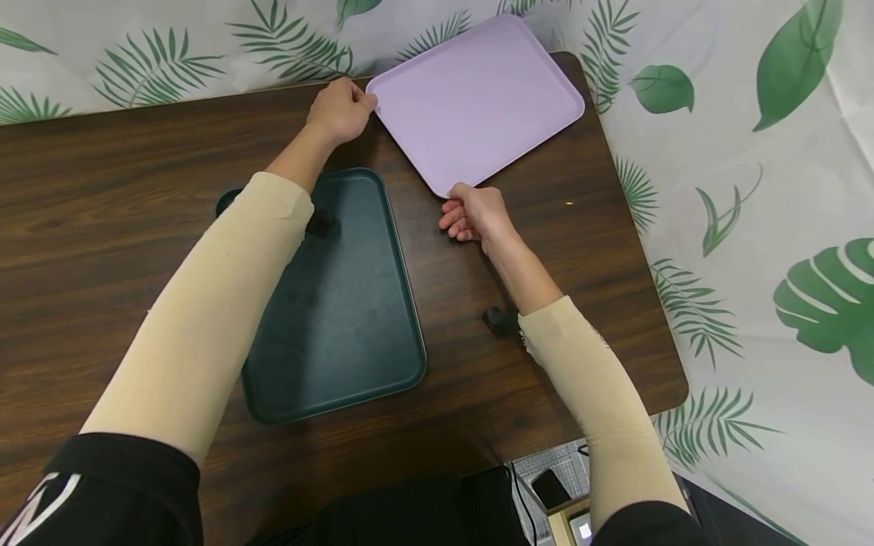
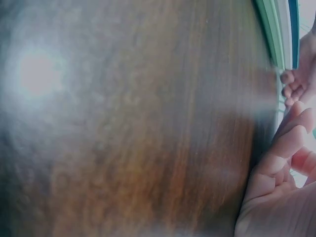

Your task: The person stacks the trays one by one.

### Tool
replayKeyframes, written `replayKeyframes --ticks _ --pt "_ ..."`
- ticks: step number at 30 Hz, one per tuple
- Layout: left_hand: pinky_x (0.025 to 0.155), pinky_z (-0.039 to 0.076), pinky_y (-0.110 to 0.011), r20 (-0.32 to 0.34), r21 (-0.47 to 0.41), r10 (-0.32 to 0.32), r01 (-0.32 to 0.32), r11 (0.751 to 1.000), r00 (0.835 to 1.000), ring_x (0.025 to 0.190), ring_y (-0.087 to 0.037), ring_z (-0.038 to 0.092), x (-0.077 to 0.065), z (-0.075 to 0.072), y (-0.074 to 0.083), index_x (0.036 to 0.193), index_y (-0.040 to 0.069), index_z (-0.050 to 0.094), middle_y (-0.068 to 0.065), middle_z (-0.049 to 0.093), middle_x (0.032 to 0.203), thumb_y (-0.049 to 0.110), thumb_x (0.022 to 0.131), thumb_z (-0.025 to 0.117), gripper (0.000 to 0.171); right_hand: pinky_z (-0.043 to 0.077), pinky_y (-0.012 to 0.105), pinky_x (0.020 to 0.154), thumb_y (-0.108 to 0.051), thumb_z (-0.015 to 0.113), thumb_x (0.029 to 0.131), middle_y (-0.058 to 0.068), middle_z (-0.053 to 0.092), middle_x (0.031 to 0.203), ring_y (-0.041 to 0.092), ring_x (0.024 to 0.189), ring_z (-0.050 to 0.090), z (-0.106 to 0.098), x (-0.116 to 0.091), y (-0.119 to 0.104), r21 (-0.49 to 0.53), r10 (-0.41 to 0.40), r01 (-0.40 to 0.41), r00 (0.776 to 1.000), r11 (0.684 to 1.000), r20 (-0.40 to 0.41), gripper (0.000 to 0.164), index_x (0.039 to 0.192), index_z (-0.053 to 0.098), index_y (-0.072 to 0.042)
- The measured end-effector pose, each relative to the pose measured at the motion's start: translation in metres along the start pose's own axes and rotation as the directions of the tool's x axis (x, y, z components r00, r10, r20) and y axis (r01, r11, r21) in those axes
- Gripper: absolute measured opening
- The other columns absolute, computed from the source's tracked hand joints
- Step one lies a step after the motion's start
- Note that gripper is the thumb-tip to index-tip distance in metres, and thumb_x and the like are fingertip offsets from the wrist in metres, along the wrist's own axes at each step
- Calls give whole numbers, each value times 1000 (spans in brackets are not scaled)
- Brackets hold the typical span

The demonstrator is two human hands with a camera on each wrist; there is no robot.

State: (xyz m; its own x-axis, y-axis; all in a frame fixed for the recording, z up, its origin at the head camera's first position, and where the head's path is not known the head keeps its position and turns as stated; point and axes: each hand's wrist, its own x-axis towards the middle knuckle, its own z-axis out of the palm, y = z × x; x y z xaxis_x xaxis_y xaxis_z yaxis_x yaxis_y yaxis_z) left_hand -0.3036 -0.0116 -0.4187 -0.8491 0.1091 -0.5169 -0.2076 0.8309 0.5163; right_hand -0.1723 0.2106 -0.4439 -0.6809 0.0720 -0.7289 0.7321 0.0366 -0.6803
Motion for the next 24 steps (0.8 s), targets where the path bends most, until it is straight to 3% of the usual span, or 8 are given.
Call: replayKeyframes --ticks 6,9,13,24 --pt "96 38 -32 23 5 -6 6 1000 1000 119 -18 45 -3 -2 -3 133 14 45 -3 49 132 47 101 25 50 43 23 37 -17 51 92 7 63 54 12 36 52 0 -5 2 16 -44 44 999 999 4 26 75 62 0" --pt "86 39 -32 34 0 -13 13 1000 999 109 -19 47 -3 -5 -5 111 16 51 -3 51 114 45 100 26 40 42 22 38 -16 50 93 8 64 55 12 37 52 0 -9 5 29 -69 69 998 997 11 26 77 62 1" --pt "79 36 -31 57 14 -6 5 1000 998 101 -19 45 -3 -6 -8 88 19 42 1 43 96 38 100 26 28 42 22 39 -15 51 93 9 65 57 12 37 52 -2 -13 10 46 -111 110 994 993 17 24 80 62 2" --pt "68 33 -27 64 11 118 -119 993 991 78 -15 40 -6 -6 -19 86 16 44 1 42 88 25 97 33 19 40 21 39 -13 51 93 10 66 57 11 37 51 -6 -18 20 59 -198 197 980 979 18 26 75 62 2"
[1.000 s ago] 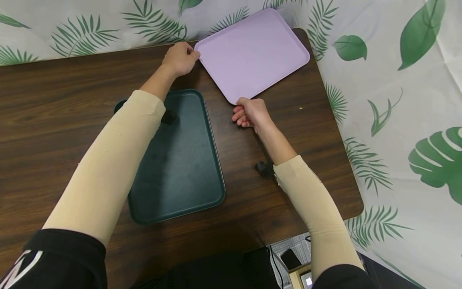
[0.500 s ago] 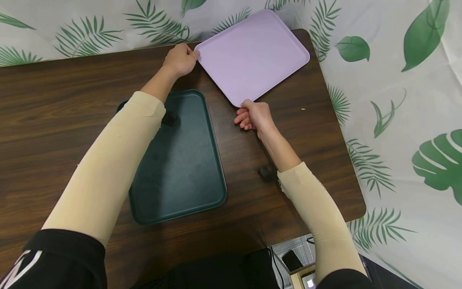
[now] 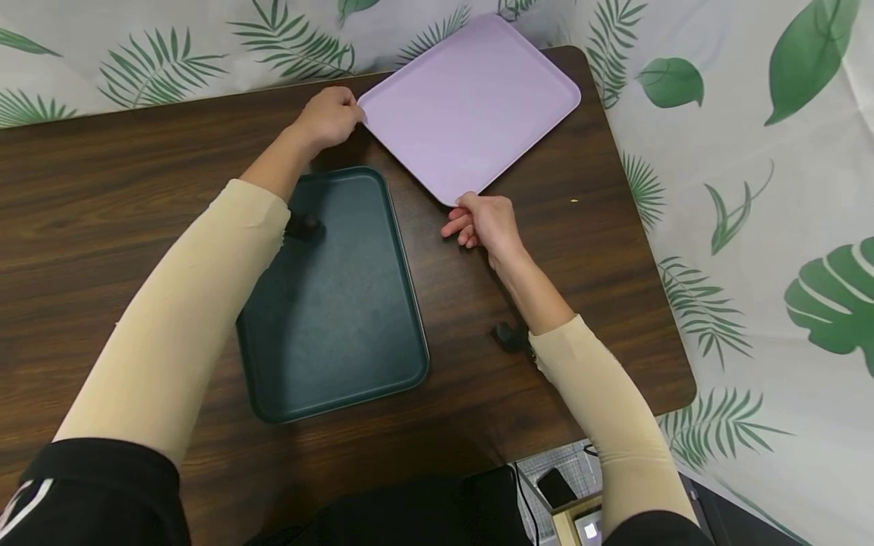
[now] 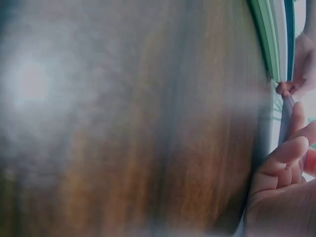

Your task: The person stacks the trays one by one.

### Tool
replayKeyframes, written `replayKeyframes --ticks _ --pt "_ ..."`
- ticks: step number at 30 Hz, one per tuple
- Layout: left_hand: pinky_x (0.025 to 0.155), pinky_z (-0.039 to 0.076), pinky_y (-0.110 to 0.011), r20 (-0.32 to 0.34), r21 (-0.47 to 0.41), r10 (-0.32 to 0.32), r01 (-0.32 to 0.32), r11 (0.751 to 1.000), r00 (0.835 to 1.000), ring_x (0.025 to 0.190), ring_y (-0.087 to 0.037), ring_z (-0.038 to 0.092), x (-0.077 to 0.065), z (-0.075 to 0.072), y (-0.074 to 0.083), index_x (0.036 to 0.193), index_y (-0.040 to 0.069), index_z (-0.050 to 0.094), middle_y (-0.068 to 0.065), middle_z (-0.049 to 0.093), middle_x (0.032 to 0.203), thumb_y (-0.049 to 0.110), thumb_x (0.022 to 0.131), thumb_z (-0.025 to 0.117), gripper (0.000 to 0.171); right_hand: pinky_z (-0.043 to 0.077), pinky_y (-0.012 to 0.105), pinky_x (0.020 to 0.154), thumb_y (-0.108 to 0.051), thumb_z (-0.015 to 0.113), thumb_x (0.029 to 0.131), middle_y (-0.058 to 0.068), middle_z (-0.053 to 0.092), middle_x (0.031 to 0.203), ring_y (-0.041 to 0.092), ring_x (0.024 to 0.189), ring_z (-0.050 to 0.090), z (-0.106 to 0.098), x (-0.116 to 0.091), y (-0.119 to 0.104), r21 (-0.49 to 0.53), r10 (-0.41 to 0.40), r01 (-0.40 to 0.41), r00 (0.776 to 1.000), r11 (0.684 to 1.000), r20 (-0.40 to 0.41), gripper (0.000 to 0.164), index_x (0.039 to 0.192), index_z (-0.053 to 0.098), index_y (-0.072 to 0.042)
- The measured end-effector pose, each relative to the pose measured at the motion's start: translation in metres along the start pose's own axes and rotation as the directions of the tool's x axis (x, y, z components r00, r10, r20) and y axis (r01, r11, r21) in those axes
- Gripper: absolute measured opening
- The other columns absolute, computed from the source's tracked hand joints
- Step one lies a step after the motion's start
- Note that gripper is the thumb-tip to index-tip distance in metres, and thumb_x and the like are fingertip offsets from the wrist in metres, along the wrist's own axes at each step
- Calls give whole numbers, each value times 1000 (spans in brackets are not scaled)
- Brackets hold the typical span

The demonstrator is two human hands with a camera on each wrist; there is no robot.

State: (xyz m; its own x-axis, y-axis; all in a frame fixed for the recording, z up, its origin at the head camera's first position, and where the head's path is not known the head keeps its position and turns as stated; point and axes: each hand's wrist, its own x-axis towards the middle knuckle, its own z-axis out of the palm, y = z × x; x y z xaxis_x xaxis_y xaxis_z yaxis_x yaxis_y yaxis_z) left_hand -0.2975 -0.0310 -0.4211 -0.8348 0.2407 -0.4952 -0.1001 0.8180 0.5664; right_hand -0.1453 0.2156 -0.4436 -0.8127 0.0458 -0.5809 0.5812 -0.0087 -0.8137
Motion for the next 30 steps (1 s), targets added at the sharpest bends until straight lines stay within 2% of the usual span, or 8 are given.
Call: replayKeyframes --ticks 5,16,20,24,30 --pt "71 34 -26 -27 -34 44 -45 998 999 82 -15 41 -7 -4 0 89 16 49 1 44 91 26 99 38 18 39 20 39 -12 51 93 11 66 56 11 36 51 0 -3 2 35 -34 34 999 999 3 27 72 62 1" --pt "69 34 -27 -58 -39 39 -41 998 998 80 -15 42 -27 -11 0 87 15 49 1 45 89 27 99 39 19 39 20 38 -11 52 91 13 66 58 12 36 51 2 -14 1 38 -66 66 998 997 2 27 69 62 1" --pt "67 35 -28 -83 -47 46 -50 998 996 78 -16 42 -41 -11 0 86 13 50 -1 45 87 25 99 40 20 39 21 38 -10 51 91 13 66 57 13 35 51 2 -22 0 31 -81 81 997 996 7 28 68 62 1" --pt "64 33 -28 -112 -92 68 -78 993 991 74 -16 40 -56 -8 -3 81 11 47 -3 43 84 22 98 42 20 39 21 38 -10 51 90 14 66 57 14 36 51 1 -31 1 35 -94 93 996 995 11 28 67 62 2" --pt "61 32 -30 -144 -138 69 -89 986 987 69 -19 40 -86 2 -11 78 9 44 -5 42 79 17 95 41 19 39 23 38 -9 52 89 15 65 57 16 36 51 2 -51 5 5 -114 114 993 993 12 29 64 63 2"
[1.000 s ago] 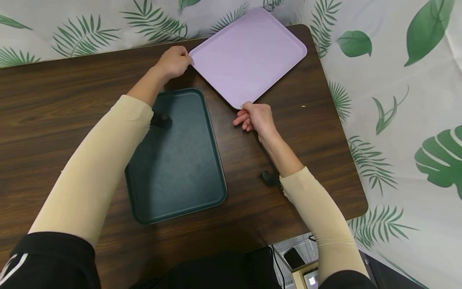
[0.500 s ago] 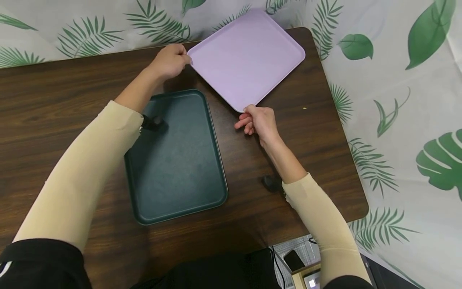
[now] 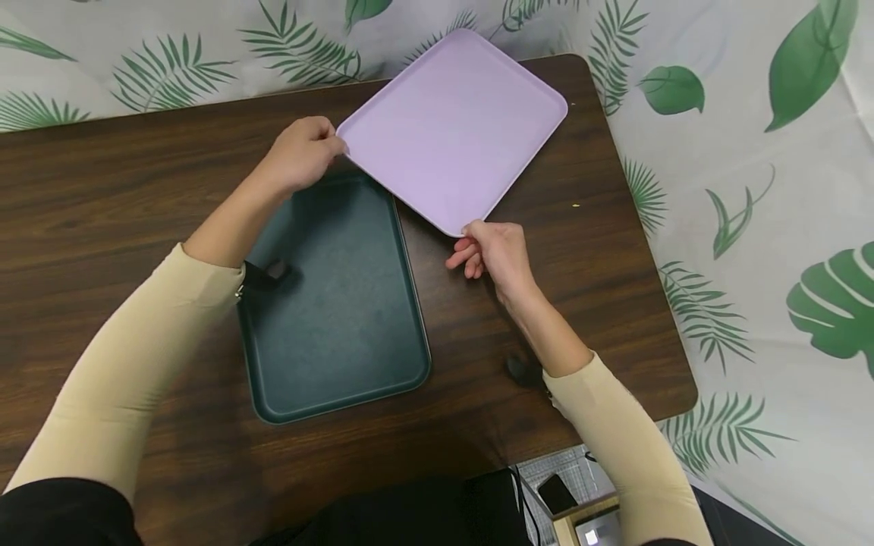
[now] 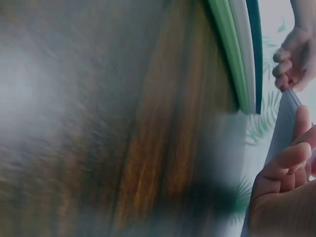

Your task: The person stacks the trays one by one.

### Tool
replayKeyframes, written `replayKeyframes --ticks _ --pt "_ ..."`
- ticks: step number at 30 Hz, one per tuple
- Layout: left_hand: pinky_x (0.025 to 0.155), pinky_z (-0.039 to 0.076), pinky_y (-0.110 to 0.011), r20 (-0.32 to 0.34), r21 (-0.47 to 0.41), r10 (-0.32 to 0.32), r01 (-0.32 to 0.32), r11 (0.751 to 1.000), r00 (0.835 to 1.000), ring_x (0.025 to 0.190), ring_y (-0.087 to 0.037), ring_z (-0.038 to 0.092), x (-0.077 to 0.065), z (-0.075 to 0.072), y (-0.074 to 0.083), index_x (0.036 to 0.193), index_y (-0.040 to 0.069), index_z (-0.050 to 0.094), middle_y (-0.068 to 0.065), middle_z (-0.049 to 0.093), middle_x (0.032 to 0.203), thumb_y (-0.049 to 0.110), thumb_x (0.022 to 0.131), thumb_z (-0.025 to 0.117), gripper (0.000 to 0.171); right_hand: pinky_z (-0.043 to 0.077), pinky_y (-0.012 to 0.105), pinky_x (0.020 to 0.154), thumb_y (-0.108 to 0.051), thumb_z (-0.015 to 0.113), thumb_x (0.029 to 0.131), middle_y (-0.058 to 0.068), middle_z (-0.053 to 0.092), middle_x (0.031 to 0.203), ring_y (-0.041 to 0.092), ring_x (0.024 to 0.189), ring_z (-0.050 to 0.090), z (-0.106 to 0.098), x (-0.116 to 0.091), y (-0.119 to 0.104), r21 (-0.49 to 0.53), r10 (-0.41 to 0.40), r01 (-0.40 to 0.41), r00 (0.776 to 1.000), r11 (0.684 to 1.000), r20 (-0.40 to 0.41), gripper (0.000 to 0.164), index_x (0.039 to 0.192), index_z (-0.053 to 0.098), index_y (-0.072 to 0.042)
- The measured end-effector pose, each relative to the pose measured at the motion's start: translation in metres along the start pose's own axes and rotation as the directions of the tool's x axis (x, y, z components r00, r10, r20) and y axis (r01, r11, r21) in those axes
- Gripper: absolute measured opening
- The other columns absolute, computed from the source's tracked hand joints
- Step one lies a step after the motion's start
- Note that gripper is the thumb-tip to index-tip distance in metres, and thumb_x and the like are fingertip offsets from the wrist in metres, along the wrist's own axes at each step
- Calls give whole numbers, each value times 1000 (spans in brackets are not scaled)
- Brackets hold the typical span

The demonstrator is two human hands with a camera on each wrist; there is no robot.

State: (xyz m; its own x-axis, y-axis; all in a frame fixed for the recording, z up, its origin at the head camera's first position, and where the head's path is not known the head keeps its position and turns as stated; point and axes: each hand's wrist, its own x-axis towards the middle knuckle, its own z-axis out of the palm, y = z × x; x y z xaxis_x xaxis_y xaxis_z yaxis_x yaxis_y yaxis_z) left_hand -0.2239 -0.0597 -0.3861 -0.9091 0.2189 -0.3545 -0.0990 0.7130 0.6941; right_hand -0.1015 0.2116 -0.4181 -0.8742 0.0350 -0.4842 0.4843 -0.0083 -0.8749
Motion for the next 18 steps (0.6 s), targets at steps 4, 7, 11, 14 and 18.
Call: replayKeyframes --ticks 4,7,11,14,18 --pt "62 31 -32 -18 -49 -6 5 999 1000 68 -20 40 -23 3 -8 79 8 45 -6 41 76 18 96 43 20 40 23 37 -7 52 88 14 64 54 15 35 52 2 -13 3 4 -28 28 999 1000 18 29 62 62 2" --pt "62 32 -32 -39 -77 -7 4 997 999 66 -21 40 -41 6 -16 79 8 45 -5 41 73 20 95 44 20 40 24 37 -5 51 87 14 64 54 15 35 53 4 -23 4 -14 -45 46 998 999 36 29 61 62 2" --pt "59 31 -33 -70 -122 11 -20 992 997 60 -21 38 -62 11 -27 77 8 45 -5 40 67 18 94 45 20 41 25 38 -4 51 87 14 64 54 16 36 54 6 -34 8 -66 -58 62 997 996 57 30 61 63 3" --pt "55 29 -33 -98 -151 20 -35 988 995 55 -19 35 -77 14 -33 76 8 44 -4 38 64 17 93 45 19 42 26 39 -4 51 87 14 64 54 18 37 54 7 -42 11 -94 -71 78 995 992 72 30 61 63 4" --pt "53 29 -32 -140 -180 20 -45 983 990 54 -19 35 -97 18 -40 76 8 45 -4 37 62 16 91 46 18 43 28 40 -3 51 87 14 64 54 20 37 55 8 -51 15 -119 -92 102 992 988 90 30 60 63 6"
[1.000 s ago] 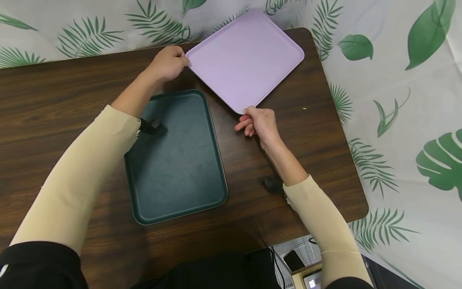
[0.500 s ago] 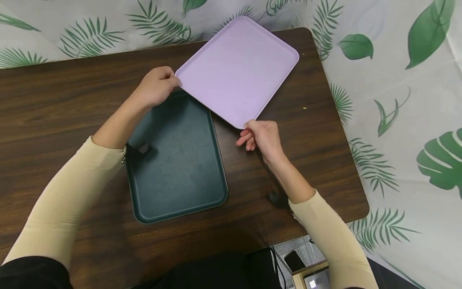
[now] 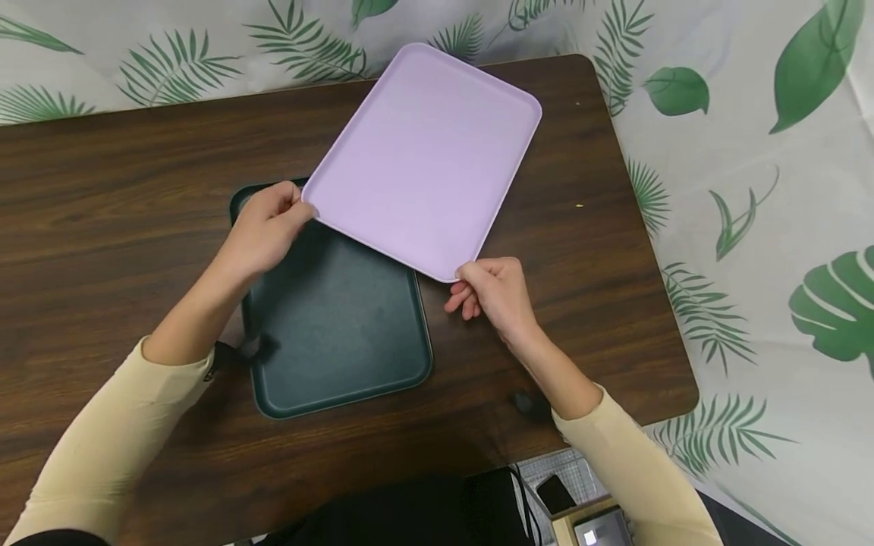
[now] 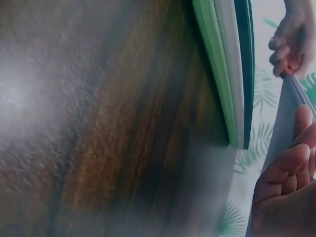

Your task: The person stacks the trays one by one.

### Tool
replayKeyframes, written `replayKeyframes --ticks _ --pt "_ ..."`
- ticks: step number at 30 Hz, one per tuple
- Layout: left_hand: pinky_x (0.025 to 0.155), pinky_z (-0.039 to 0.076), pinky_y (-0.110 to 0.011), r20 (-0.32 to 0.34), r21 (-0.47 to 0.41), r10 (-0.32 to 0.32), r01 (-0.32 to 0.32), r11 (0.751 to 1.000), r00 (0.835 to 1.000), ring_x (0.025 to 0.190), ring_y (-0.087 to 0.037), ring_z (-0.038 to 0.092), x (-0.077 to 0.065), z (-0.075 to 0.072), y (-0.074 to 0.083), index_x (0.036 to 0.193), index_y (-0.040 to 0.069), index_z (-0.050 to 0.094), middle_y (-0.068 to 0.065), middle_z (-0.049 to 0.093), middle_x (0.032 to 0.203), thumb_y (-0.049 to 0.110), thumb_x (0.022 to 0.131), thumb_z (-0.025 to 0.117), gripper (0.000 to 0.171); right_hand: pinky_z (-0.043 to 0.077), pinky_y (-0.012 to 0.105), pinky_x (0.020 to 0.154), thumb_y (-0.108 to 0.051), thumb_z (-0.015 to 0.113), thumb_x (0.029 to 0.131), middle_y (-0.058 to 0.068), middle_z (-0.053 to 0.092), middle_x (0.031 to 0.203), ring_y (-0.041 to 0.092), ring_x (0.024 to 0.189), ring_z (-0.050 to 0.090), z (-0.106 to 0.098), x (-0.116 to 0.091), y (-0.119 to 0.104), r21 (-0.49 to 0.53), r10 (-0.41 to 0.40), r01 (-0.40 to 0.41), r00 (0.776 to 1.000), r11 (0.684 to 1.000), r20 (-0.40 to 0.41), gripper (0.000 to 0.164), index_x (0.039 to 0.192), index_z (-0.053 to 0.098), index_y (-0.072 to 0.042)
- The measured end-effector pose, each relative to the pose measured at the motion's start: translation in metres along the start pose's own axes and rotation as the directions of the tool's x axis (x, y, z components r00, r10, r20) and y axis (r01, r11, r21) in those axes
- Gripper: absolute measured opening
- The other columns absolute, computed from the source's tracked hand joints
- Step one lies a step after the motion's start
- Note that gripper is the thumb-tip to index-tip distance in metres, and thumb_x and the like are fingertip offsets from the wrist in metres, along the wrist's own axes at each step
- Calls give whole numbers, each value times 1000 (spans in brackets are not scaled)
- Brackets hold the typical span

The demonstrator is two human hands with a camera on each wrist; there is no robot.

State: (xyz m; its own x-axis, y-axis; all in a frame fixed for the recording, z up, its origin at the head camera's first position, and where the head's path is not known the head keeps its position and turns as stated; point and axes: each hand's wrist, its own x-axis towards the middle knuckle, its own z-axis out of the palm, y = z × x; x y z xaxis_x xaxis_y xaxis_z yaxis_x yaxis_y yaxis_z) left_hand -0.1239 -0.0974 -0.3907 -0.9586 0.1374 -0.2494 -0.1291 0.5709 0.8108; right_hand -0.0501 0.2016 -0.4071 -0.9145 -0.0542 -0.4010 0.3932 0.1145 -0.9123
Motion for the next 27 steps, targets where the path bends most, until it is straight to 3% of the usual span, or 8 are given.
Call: replayKeyframes --ticks 16,27 --pt "50 28 -31 -92 -34 27 -30 999 995 55 -18 38 -72 -7 -34 70 5 45 -4 38 57 12 91 55 24 49 33 42 2 51 84 14 65 56 20 40 56 14 -19 1 -134 -54 72 990 988 134 27 61 64 9" --pt "46 29 -30 -91 -89 -36 28 996 995 54 -18 38 -119 -8 -48 68 5 47 -4 38 60 14 94 57 29 46 35 40 4 53 85 12 65 55 24 41 56 15 -24 5 -182 -132 194 944 964 303 28 61 67 2"
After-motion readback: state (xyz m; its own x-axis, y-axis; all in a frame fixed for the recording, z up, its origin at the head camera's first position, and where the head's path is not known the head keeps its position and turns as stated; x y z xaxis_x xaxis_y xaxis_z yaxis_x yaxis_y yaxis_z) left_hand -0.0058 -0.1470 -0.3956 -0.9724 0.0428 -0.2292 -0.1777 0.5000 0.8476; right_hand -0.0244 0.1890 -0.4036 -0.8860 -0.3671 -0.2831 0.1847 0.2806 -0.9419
